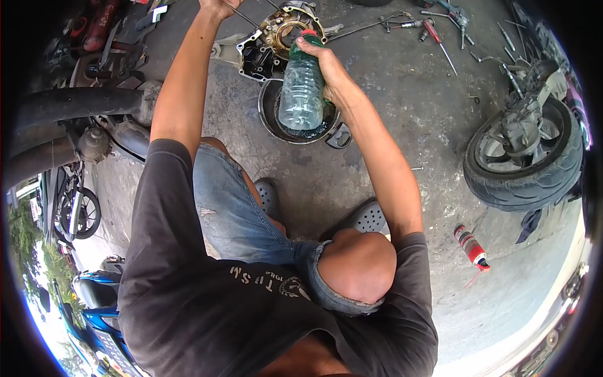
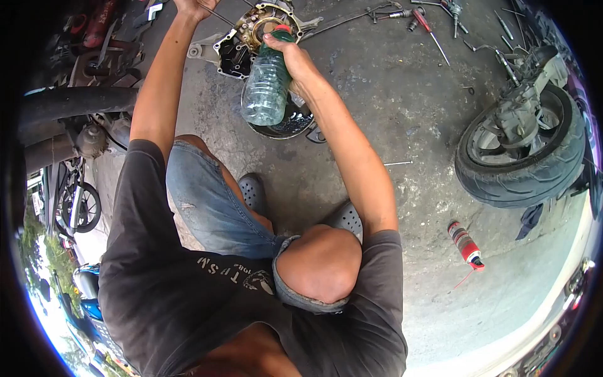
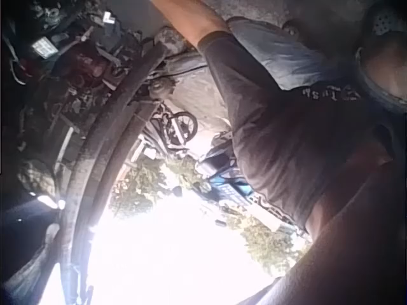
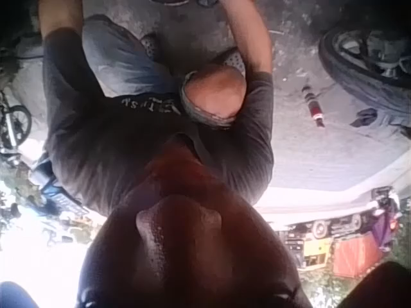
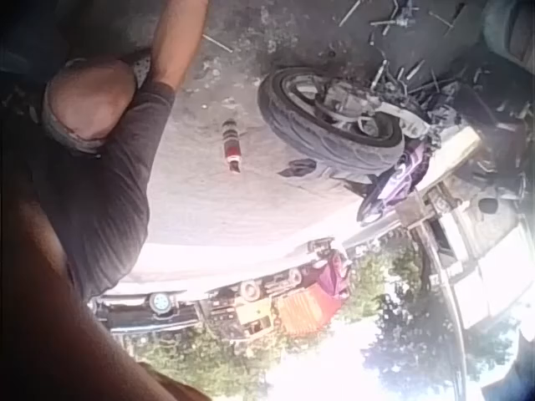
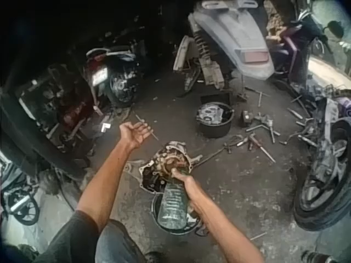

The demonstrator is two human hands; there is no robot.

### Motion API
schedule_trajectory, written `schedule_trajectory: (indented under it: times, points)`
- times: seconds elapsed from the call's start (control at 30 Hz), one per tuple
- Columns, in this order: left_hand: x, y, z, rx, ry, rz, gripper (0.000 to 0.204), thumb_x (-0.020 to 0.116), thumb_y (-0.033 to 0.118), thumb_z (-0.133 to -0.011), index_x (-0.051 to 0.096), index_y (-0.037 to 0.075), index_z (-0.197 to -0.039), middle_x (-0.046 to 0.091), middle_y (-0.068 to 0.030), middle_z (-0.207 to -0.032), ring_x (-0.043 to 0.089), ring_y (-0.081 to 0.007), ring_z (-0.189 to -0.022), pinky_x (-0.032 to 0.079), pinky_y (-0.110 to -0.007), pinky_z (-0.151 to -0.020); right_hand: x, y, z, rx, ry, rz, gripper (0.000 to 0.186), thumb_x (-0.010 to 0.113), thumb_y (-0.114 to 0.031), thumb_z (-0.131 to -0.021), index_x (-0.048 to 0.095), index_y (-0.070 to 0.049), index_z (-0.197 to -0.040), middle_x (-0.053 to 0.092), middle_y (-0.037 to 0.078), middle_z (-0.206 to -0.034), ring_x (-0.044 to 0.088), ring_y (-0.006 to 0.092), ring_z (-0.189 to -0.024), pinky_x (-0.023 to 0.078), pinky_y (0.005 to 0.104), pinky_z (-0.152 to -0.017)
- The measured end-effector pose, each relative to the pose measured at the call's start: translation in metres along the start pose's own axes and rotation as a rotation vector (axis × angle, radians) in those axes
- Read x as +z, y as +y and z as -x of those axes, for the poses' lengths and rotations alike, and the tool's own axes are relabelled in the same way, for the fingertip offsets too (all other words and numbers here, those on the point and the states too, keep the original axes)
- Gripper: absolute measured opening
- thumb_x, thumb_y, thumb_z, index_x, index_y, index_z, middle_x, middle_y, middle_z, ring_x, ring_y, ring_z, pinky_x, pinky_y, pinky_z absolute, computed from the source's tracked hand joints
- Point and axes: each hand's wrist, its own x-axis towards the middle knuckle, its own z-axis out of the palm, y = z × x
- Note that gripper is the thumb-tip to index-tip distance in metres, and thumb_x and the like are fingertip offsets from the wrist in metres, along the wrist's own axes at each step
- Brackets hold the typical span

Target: Cleaning an engine crankcase with a wire brush and liquid, then using an air impact wrench to assemble engine parts.

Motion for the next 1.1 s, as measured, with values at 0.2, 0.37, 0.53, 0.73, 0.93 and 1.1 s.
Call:
schedule_trajectory:
  times: [0.2, 0.37, 0.53, 0.73, 0.93, 1.1]
  points:
    - [0.003, 0.004, -0.002, 0.006, -0.085, 0.016, 0.053, 0.042, 0.019, -0.067, 0.048, -0.01, -0.111, 0.05, -0.0246, -0.109, 0.051, -0.0433, -0.109, 0.041, -0.057, -0.103, -0.001, 0.001, -0.008, 0.026, 0.011, 0.039, 0.028, 0.065, -0.031, -0.089, 0.057, -0.004, -0.093, 0.06, 0.007, -0.075, 0.062, 0.0168, -0.059, 0.055, 0.0341, -0.053]
    - [-0.002, -0.001, 0.013, 0.045, -0.064, -0.001, 0.045, 0.044, 0.019, -0.062, 0.052, -0.008, -0.098, 0.055, -0.0238, -0.096, 0.056, -0.0429, -0.092, 0.046, -0.057, -0.096, -0.035, 0.023, 0.023, 0.129, -0.009, 0.013, 0.034, 0.067, -0.028, -0.088, 0.056, 0.0, -0.103, 0.062, 0.01, -0.083, 0.067, 0.0193, -0.068, 0.058, 0.0299, -0.055]
    - [0.002, -0.018, 0.057, 0.127, -0.224, -0.045, 0.044, 0.045, 0.02, -0.059, 0.055, -0.007, -0.092, 0.058, -0.024, -0.087, 0.059, -0.0436, -0.086, 0.049, -0.057, -0.09, -0.072, 0.016, 0.075, 0.015, 0.194, 0.395, 0.054, 0.075, -0.03, -0.082, 0.051, 0.006, -0.114, 0.063, 0.013, -0.095, 0.067, 0.0198, -0.078, 0.057, 0.0342, -0.064]
    - [0.006, -0.055, 0.11, 0.33, -0.417, -0.186, 0.046, 0.046, 0.02, -0.061, 0.06, -0.008, -0.093, 0.063, -0.0262, -0.091, 0.061, -0.042, -0.09, 0.05, -0.054, -0.09, -0.153, 0.01, 0.107, -0.334, 0.586, 0.908, 0.082, 0.087, -0.042, -0.068, 0.038, 0.005, -0.115, 0.061, 0.017, -0.1, 0.064, 0.0216, -0.09, 0.053, 0.034, -0.078]
    - [0.003, -0.088, 0.13, 0.445, -0.852, -0.26, 0.052, 0.041, 0.012, -0.065, 0.053, -0.016, -0.107, 0.061, -0.0289, -0.104, 0.06, -0.0433, -0.105, 0.044, -0.052, -0.101, -0.192, 0.007, 0.133, -0.556, 0.711, 1.235, 0.078, 0.088, -0.038, -0.067, 0.043, 0.002, -0.116, 0.064, 0.016, -0.1, 0.064, 0.0233, -0.09, 0.051, 0.0371, -0.081]
    - [0.023, -0.111, 0.172, 0.507, -0.908, -0.45, 0.049, 0.038, 0.004, -0.061, 0.052, -0.018, -0.103, 0.058, -0.026, -0.101, 0.059, -0.0369, -0.102, 0.045, -0.047, -0.098, -0.226, 0.01, 0.137, -0.643, 0.822, 1.106, 0.074, 0.089, -0.035, -0.066, 0.046, 0.001, -0.114, 0.065, 0.014, -0.098, 0.064, 0.0215, -0.09, 0.051, 0.0359, -0.081]
